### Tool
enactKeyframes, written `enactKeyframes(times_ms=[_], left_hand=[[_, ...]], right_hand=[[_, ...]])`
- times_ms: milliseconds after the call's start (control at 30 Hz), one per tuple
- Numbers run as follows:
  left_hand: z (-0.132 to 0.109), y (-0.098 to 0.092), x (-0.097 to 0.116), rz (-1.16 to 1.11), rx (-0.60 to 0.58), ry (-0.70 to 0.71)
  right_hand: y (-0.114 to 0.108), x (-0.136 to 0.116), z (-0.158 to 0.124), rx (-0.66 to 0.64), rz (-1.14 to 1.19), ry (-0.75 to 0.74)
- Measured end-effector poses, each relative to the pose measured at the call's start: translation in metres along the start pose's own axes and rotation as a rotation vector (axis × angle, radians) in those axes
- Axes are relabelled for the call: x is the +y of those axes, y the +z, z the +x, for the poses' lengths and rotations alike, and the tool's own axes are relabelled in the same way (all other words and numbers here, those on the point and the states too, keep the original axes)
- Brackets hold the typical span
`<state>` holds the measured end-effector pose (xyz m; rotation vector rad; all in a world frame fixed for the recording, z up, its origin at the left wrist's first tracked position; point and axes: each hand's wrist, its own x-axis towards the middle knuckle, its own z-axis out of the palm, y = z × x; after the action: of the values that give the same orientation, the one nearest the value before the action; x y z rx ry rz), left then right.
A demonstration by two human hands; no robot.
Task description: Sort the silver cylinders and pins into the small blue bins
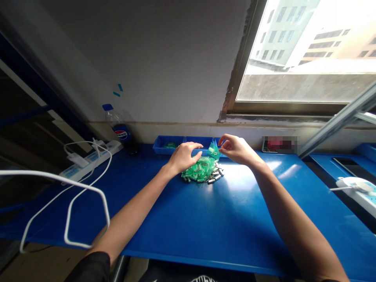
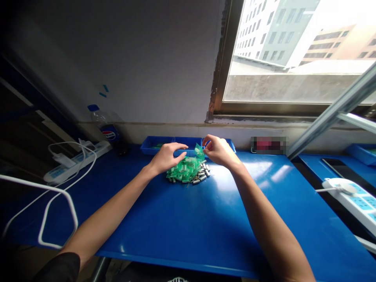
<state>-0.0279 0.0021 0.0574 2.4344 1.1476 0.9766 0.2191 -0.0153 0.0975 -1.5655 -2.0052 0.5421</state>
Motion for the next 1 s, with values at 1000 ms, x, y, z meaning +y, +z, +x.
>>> enactKeyframes(times_ms=[1000], left_hand=[[0.0,-0.029,-0.046,0.437,0.099,-0.283]], right_hand=[[0.019,0.02,0.009,-0.23,-0.236,0.111]])
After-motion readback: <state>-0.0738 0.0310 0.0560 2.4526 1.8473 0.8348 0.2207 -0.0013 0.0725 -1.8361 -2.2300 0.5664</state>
